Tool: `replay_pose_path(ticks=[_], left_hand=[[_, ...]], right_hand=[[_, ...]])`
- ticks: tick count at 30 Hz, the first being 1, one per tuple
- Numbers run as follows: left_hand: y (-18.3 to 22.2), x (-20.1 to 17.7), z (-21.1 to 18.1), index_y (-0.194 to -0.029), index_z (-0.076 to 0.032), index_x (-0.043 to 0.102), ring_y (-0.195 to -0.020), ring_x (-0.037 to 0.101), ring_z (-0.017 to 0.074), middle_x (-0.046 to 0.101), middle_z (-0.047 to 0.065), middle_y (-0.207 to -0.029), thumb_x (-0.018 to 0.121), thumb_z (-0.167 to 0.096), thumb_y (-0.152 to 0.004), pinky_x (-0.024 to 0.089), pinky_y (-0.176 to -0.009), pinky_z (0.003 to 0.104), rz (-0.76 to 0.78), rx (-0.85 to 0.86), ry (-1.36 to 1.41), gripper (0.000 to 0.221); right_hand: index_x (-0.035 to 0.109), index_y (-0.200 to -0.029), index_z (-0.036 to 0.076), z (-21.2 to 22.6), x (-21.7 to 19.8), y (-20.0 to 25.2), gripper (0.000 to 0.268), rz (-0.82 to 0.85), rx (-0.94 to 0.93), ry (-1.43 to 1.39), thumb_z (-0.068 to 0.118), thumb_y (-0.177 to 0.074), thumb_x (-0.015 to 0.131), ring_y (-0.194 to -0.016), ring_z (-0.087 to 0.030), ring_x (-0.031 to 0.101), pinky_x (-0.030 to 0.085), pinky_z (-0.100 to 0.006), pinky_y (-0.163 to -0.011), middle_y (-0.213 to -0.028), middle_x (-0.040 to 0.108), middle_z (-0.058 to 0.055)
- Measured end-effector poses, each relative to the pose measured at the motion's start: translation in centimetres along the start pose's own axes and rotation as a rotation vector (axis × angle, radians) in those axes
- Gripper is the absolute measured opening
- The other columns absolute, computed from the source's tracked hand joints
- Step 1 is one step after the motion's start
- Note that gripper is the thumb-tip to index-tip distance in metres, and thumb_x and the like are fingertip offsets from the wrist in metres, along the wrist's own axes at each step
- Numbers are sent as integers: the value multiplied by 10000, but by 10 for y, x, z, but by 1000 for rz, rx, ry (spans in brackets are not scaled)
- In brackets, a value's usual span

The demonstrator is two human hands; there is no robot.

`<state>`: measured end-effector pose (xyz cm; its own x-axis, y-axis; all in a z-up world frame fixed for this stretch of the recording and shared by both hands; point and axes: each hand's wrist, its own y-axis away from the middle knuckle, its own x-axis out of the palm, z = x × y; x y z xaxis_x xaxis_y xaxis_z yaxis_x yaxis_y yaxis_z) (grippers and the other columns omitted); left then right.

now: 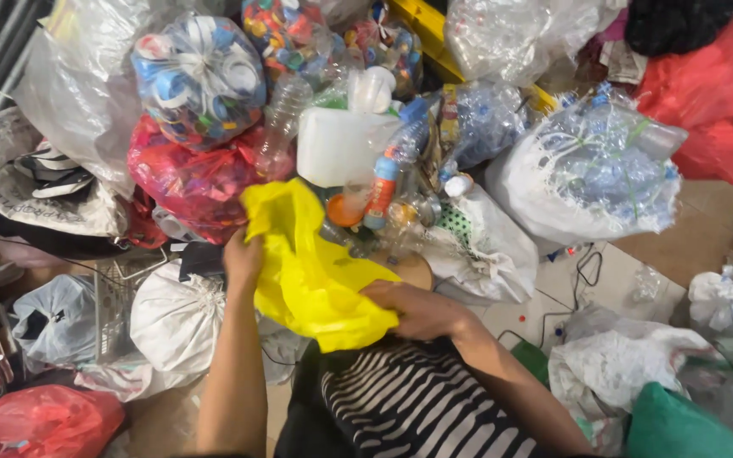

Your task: Sorting various plastic bottles and caps into different bags.

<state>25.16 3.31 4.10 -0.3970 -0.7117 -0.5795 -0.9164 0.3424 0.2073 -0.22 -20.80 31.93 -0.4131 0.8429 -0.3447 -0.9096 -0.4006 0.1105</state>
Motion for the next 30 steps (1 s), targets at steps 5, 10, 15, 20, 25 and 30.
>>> replay_pose_path(ticks=[5,10,15,20,25,30], left_hand=[[62,-116,93,-1147,17,719,-684,569,352,661,251,-795,376,-477,-1171,408,-620,547,-448,-406,-55,602],[168,-217,94,-1241,53,675,-933,650,235,712,141,-1089,650,-198,-1060,516,-852,387,-902,-166,143,311],[235,-242,85,-1310,111,525,-1113,612,312,618,228,-1238,699,-33,-1009,502,-1008,411,-995,107,-75,376],[250,-234,31,-1308,39,619,-1109,670,301,687,178,-1168,651,-165,-1166,514,-979,391,-783,-118,-55,251],[237,-228,21,-1260,51,667,-1093,648,376,663,242,-1157,687,-113,-1095,521,-906,442,-713,-99,-353,233],[225,-236,-25,-1215,79,649,-1096,634,377,627,271,-1191,703,-121,-956,571,-835,395,-666,56,-276,331]], right_hand=[[628,-1297,52,-62,13,-3,428,-511,347,-155,167,-891,699,-1073,-290,719,558,-389,-972,-1184,724,-154],[635,-1276,20,-220,35,32,505,-678,715,50,219,-838,790,-1121,-330,677,540,-407,-951,-1222,697,-203],[546,-1147,22,-417,102,123,485,-850,1101,-188,223,-838,862,-969,-285,525,432,-429,-832,-1104,541,-162],[584,-870,38,-385,110,116,341,-922,1304,-631,272,-855,831,-549,-173,411,384,-365,-526,-713,509,-45],[640,-942,89,-372,101,98,199,-971,1269,-827,231,-903,773,-569,-110,524,430,-285,-506,-751,602,8],[723,-1052,71,-360,105,92,228,-996,1298,-790,197,-867,767,-526,-148,449,365,-315,-493,-771,634,-36]])
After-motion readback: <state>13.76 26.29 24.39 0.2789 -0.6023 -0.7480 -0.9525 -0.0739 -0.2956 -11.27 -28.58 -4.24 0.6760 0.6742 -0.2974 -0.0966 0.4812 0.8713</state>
